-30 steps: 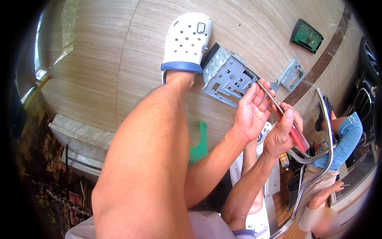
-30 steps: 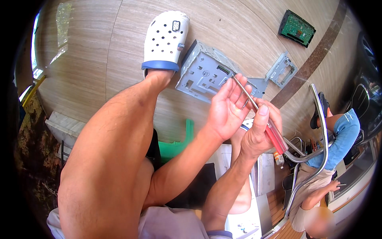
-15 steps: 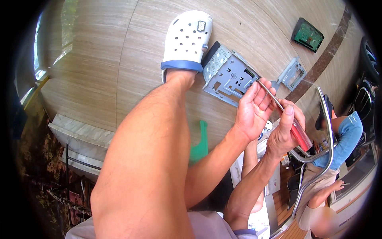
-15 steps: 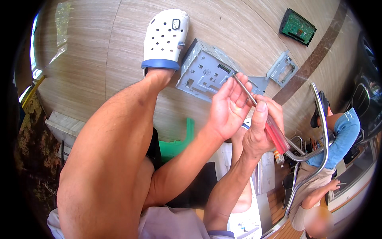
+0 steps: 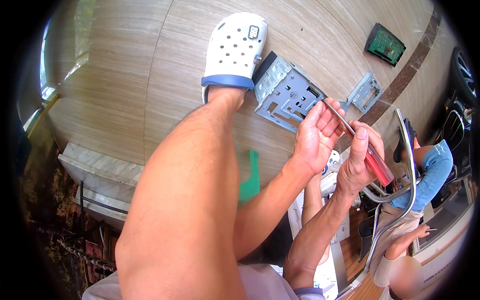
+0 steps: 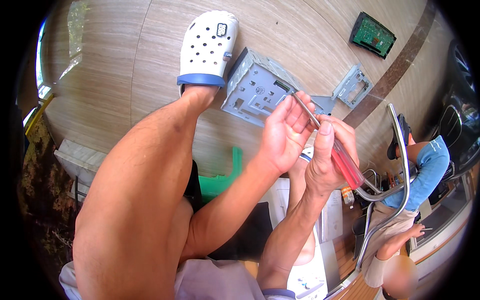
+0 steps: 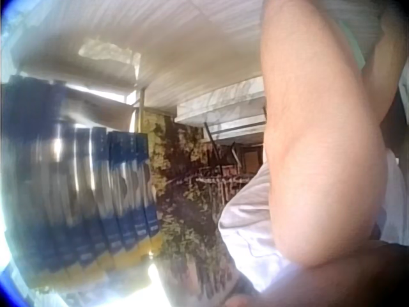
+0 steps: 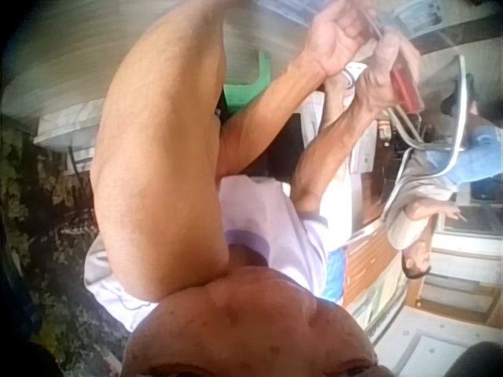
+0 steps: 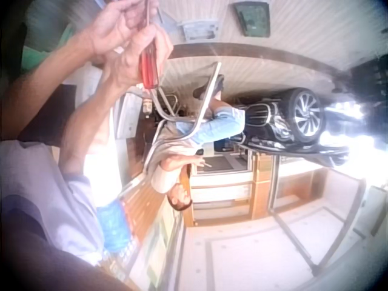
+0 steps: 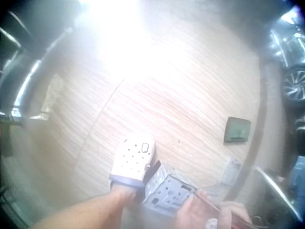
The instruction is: The person assembles a metal electronic casing by fitting the metal panels together and driving screws into the housing using a screwdriver.
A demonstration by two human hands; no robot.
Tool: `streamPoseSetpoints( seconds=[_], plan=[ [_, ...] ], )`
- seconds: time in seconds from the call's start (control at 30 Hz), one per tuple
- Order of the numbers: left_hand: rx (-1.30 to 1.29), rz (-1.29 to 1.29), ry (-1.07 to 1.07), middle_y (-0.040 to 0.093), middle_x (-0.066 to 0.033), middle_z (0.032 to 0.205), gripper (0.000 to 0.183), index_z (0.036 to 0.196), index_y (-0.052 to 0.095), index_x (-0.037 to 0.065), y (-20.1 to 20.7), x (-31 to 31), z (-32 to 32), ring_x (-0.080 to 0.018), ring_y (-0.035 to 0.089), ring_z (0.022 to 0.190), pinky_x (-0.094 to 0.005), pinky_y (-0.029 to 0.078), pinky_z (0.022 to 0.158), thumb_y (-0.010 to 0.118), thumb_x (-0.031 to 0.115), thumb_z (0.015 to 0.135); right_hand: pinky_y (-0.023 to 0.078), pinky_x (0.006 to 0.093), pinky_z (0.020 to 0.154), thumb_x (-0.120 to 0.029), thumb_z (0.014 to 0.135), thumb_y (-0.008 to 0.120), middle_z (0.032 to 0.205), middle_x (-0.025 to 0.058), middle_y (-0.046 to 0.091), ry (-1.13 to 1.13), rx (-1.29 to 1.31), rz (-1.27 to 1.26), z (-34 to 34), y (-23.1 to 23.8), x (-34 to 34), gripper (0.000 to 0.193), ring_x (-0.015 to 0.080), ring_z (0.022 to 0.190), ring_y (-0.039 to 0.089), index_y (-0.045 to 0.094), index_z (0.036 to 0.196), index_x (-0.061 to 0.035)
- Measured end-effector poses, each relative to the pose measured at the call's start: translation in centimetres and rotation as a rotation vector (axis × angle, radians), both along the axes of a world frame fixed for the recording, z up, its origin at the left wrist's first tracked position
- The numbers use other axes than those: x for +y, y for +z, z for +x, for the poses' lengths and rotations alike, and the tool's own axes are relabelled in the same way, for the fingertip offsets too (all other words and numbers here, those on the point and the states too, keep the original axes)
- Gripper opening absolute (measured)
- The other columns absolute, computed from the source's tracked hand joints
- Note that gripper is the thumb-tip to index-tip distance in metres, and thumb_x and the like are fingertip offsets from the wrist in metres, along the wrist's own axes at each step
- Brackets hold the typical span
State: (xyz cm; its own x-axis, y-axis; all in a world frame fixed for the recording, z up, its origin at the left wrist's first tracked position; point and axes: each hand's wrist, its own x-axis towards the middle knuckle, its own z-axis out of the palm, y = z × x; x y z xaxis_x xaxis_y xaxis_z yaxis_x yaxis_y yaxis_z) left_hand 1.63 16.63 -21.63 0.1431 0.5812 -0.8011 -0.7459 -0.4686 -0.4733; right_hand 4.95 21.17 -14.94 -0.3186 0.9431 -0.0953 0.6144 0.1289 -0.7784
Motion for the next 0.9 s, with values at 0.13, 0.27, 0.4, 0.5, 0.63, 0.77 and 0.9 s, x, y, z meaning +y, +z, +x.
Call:
streamPoseSetpoints(
  seconds=[0.13,0.27,0.4,0.5,0.63,0.77,0.9],
  plan=[
    [0.03,-0.007,-0.048,0.067,-0.0022,0.107,0.024,0.114,0.058,0.011,0.0,0.0,-0.2,-0.0161,0.064,0.101,-0.0349,0.053,0.086,0.048,0.028,0.101,0.051,0.0339,0.081,-0.009,0.089,0.067,0.092,0.015,0.067,-0.025,0.012,-0.006,-0.2,0.0,-0.1,0.013,0.0219,0.087,0.064,0.066,0.092,0.0037],
    [0.003,0.006,-0.076,0.066,-0.0017,0.108,0.025,0.114,0.058,0.011,0.3,-0.1,-0.8,-0.0162,0.064,0.101,-0.0353,0.053,0.087,0.049,0.03,0.1,0.053,0.0368,0.084,-0.016,0.092,0.064,0.094,0.0155,0.066,-0.01,-0.033,0.005,-0.2,0.1,-0.3,0.021,0.0218,0.088,0.064,0.064,0.094,0.0049],
    [0.004,0.036,-0.068,0.066,-0.0015,0.107,0.025,0.114,0.058,0.012,0.2,-0.1,-0.7,-0.0162,0.064,0.1,-0.0351,0.053,0.087,0.049,0.03,0.1,0.054,0.0343,0.08,-0.016,0.092,0.065,0.091,0.0144,0.067,-0.094,0.002,0.01,-0.6,-0.3,-0.6,0.022,0.0205,0.083,0.065,0.063,0.094,0.0056],
    [0.001,0.034,-0.06,0.065,-0.0015,0.106,0.025,0.114,0.058,0.011,0.0,-0.1,-0.5,-0.0163,0.064,0.099,-0.0347,0.053,0.086,0.05,0.03,0.1,0.055,0.0301,0.073,-0.017,0.091,0.068,0.086,0.0121,0.068,-0.228,-0.023,0.008,-2.0,-0.2,-1.4,0.023,0.018,0.075,0.065,0.063,0.093,0.0056],
    [0.022,0.033,-0.038,0.065,-0.0009,0.106,0.024,0.113,0.057,0.012,-0.2,0.0,-0.4,-0.0155,0.063,0.097,-0.0334,0.053,0.082,0.05,0.03,0.1,0.055,0.0263,0.066,-0.02,0.088,0.072,0.08,0.0114,0.068,-0.187,-0.099,0.153,-3.0,-0.7,-2.4,0.027,0.0158,0.071,0.066,0.064,0.089,0.0056],
    [0.025,-0.02,-0.086,0.066,-0.0004,0.105,0.023,0.112,0.058,0.012,0.3,0.3,-0.5,-0.0136,0.062,0.093,-0.0307,0.052,0.079,0.049,0.03,0.1,0.052,0.0256,0.064,-0.016,0.087,0.073,0.077,0.0098,0.066,-0.334,0.015,0.082,-3.2,-0.7,-2.3,0.023,0.0138,0.07,0.063,0.062,0.089,0.0048],
    [0.046,-0.028,-0.065,0.066,-0.0004,0.103,0.022,0.111,0.059,0.012,0.1,0.2,-0.3,-0.0129,0.062,0.093,-0.0299,0.052,0.08,0.05,0.03,0.1,0.054,0.0283,0.07,-0.019,0.087,0.074,0.083,0.0132,0.067,-0.317,-0.129,0.096,-2.8,-0.2,-1.9,0.027,0.0166,0.076,0.064,0.062,0.09,0.0052]
  ],
)
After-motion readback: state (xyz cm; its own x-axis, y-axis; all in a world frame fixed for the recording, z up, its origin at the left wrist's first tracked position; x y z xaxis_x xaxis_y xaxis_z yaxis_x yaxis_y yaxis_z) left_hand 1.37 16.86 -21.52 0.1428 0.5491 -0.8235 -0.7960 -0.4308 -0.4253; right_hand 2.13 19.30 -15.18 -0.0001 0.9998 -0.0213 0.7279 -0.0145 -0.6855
